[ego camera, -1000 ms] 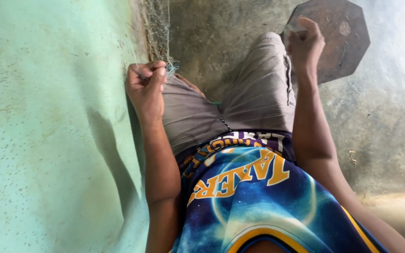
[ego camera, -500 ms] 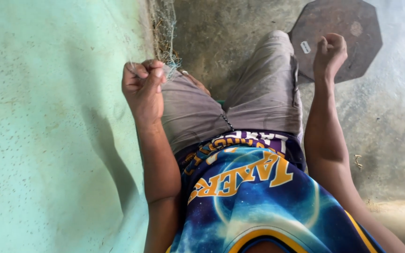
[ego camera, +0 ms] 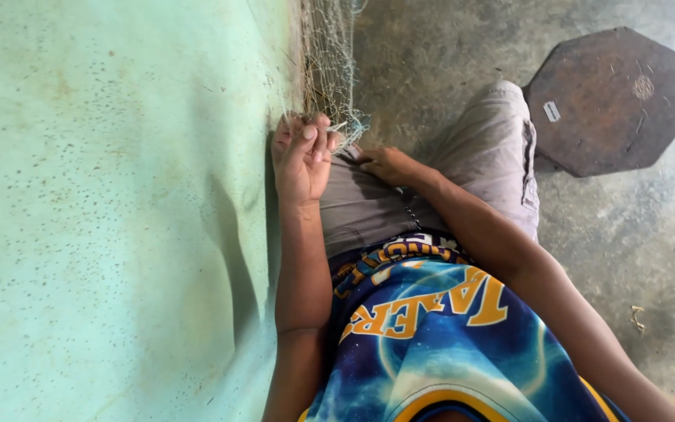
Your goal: The person sits on a small stool and repairs a fishing net using a white plastic tool. They repeatedly pull threads through the mesh, secure knots, and trim excess material while working on a section of the net held against a wall.
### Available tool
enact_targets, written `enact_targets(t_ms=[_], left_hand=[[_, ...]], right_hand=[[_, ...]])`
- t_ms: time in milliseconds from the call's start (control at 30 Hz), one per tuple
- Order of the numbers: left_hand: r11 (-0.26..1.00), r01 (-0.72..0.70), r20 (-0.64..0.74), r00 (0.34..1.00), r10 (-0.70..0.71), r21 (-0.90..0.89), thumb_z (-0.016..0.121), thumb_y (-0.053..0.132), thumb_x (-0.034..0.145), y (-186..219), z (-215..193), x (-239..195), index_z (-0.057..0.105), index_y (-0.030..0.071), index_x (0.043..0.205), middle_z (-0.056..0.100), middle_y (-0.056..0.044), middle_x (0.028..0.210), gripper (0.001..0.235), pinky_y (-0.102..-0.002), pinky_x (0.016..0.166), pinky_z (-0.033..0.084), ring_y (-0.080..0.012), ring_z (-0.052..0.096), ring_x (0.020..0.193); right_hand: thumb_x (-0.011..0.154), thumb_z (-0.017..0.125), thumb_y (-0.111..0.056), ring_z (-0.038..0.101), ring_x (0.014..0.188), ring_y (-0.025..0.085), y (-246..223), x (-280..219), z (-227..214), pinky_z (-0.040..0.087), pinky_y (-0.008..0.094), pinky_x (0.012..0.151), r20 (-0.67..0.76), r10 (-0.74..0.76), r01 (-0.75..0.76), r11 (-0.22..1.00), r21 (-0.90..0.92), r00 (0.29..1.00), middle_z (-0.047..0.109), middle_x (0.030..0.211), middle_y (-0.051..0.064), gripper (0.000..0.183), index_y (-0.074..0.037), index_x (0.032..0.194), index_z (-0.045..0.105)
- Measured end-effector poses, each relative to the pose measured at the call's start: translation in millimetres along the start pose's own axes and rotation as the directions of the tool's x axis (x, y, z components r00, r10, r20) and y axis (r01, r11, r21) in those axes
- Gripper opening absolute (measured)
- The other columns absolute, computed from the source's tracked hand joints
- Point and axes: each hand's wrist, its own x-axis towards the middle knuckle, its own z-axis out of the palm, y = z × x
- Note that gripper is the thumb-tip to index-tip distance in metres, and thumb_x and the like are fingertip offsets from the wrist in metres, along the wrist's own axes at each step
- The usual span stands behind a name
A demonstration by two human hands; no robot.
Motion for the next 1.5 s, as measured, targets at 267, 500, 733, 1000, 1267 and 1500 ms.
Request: enact_targets(t_ms=[267, 500, 733, 1000, 1267, 1500], left_hand=[[0.999, -0.027, -0.109, 0.994, 0.03, 0.022, 0.069, 0.002, 0.099, -29, -51, 7, 0.057, 0.013, 0.087, 0.075, -0.021, 0.108, 0.021, -0.032, 0.072, 0.049, -0.0058, 0.047, 0.052], [0.997, -0.038, -0.178, 0.983, 0.049, 0.067, 0.071, -0.002, 0.095, -41, -56, 15, 0.052, 0.015, 0.078, 0.076, -0.016, 0.111, 0.03, -0.03, 0.071, 0.052, -0.0027, 0.048, 0.051], [0.997, 0.001, -0.177, 0.984, -0.014, -0.073, 0.069, -0.002, 0.098, -37, -46, 10, 0.062, 0.012, 0.077, 0.075, -0.009, 0.111, 0.026, -0.036, 0.079, 0.057, -0.0099, 0.052, 0.062], [0.966, 0.074, -0.085, 0.992, -0.098, -0.248, 0.064, 0.002, 0.098, -71, -37, 7, 0.055, 0.015, 0.086, 0.069, -0.011, 0.108, 0.02, -0.039, 0.084, 0.052, -0.0099, 0.052, 0.062], [0.863, 0.238, 0.122, 0.971, -0.205, -0.445, 0.063, 0.007, 0.098, -89, -7, 5, 0.051, 0.019, 0.09, 0.062, -0.004, 0.101, 0.019, -0.038, 0.086, 0.05, -0.0093, 0.051, 0.065], [0.845, 0.293, 0.16, 0.956, -0.247, -0.447, 0.062, 0.011, 0.1, -97, -14, 8, 0.044, 0.023, 0.088, 0.058, -0.001, 0.101, 0.025, -0.036, 0.088, 0.049, -0.0079, 0.049, 0.067]], right_hand=[[0.116, 0.057, -0.026, 0.052, 0.059, 0.014, 53, -64, -72, 0.051, 0.032, 0.049, -0.427, 0.201, 0.202, 0.658, 0.726, 0.882, 0.05, 0.073, 0.009, 0.03, 0.0, 0.123, 0.071], [0.095, 0.064, 0.007, 0.052, 0.071, 0.012, -2, -143, -133, 0.045, 0.025, 0.055, -0.557, 0.203, 0.38, 0.545, 0.747, 0.805, 0.06, 0.099, 0.012, 0.028, 0.006, 0.123, 0.066], [0.112, 0.063, -0.017, 0.065, 0.081, 0.011, -21, -163, -157, 0.053, 0.021, 0.063, -0.57, -0.006, 0.519, 0.421, 0.744, 0.822, 0.072, 0.105, 0.007, 0.026, -0.001, 0.131, 0.07], [0.112, 0.054, -0.031, 0.058, 0.072, 0.008, 2, -114, -147, 0.046, 0.016, 0.056, -0.57, 0.141, 0.551, 0.152, 0.82, 0.809, 0.071, 0.097, 0.004, 0.031, -0.012, 0.133, 0.065], [0.109, 0.058, -0.035, 0.068, 0.09, 0.021, -10, -41, -46, 0.059, 0.038, 0.086, -0.186, 0.487, 0.238, -0.045, 0.97, 0.853, 0.074, 0.105, 0.009, 0.032, -0.006, 0.103, 0.071], [0.107, 0.058, -0.038, 0.075, 0.093, 0.031, -33, -21, -73, 0.061, 0.048, 0.087, -0.158, 0.372, 0.292, -0.336, 0.895, 0.914, 0.074, 0.11, 0.02, 0.038, -0.008, 0.087, 0.069]])
